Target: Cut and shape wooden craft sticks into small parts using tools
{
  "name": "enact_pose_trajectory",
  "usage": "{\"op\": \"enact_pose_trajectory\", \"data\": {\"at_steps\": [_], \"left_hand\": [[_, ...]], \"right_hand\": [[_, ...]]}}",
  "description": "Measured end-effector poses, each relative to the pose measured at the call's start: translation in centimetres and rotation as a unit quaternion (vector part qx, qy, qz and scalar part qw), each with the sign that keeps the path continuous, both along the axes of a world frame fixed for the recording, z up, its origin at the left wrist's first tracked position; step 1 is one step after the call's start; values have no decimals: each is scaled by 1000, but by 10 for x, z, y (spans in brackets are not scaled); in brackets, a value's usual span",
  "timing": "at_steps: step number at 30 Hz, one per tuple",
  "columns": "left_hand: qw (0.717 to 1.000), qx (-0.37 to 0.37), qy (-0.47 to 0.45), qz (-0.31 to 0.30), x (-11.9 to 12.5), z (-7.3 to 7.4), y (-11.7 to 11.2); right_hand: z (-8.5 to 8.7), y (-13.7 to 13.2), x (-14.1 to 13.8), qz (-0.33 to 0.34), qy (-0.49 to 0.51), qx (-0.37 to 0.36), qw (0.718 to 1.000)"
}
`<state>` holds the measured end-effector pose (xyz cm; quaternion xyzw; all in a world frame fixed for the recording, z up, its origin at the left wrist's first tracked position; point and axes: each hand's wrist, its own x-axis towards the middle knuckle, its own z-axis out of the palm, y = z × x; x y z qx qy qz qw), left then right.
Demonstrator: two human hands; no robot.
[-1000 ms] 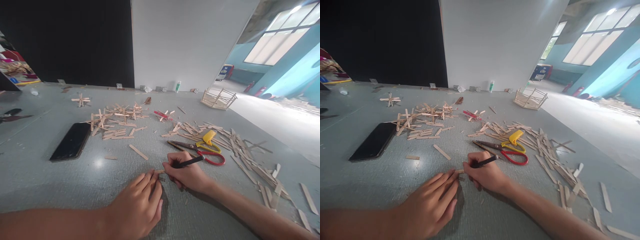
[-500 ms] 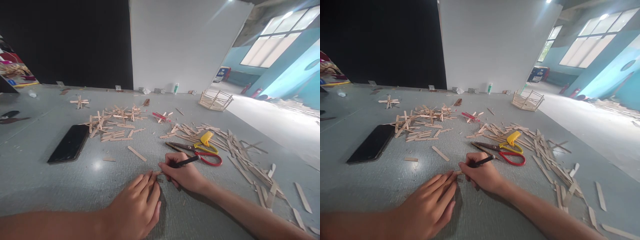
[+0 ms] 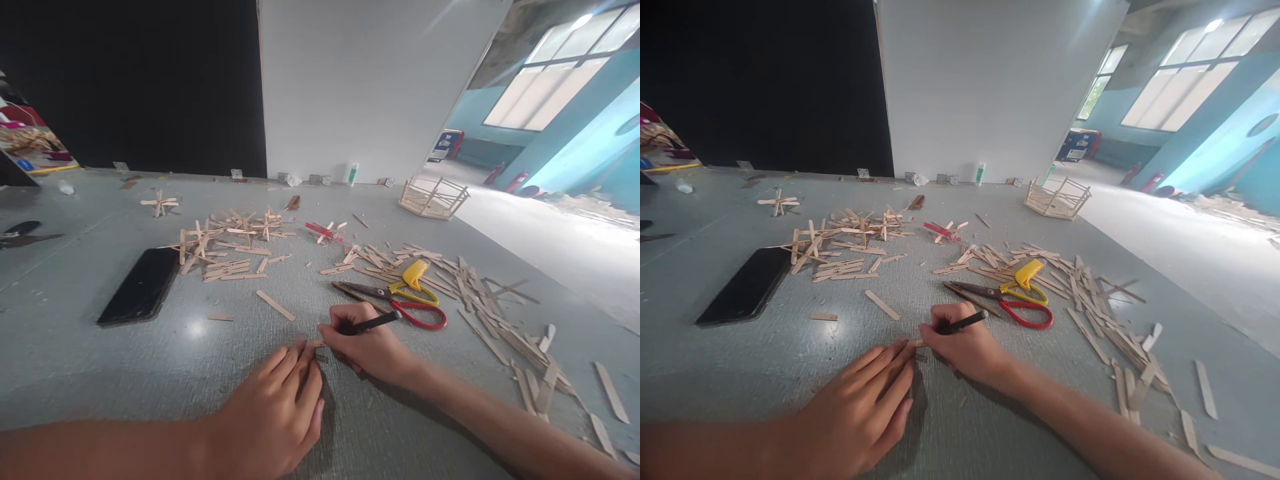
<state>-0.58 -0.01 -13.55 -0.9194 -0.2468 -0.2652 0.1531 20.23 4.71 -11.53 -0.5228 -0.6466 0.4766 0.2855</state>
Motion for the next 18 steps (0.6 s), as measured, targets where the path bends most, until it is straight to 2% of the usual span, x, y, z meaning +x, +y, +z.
{"op": "enact_pose_trajectory", "data": {"at_steps": [11, 18], "left_hand": [[1000, -13, 4, 0, 0, -1, -1], [1000, -18, -8, -7, 0, -1, 0]], "right_hand": [[2, 0, 1, 1, 14, -10, 1000], [-3, -1, -1, 4, 37, -11, 999]]}}
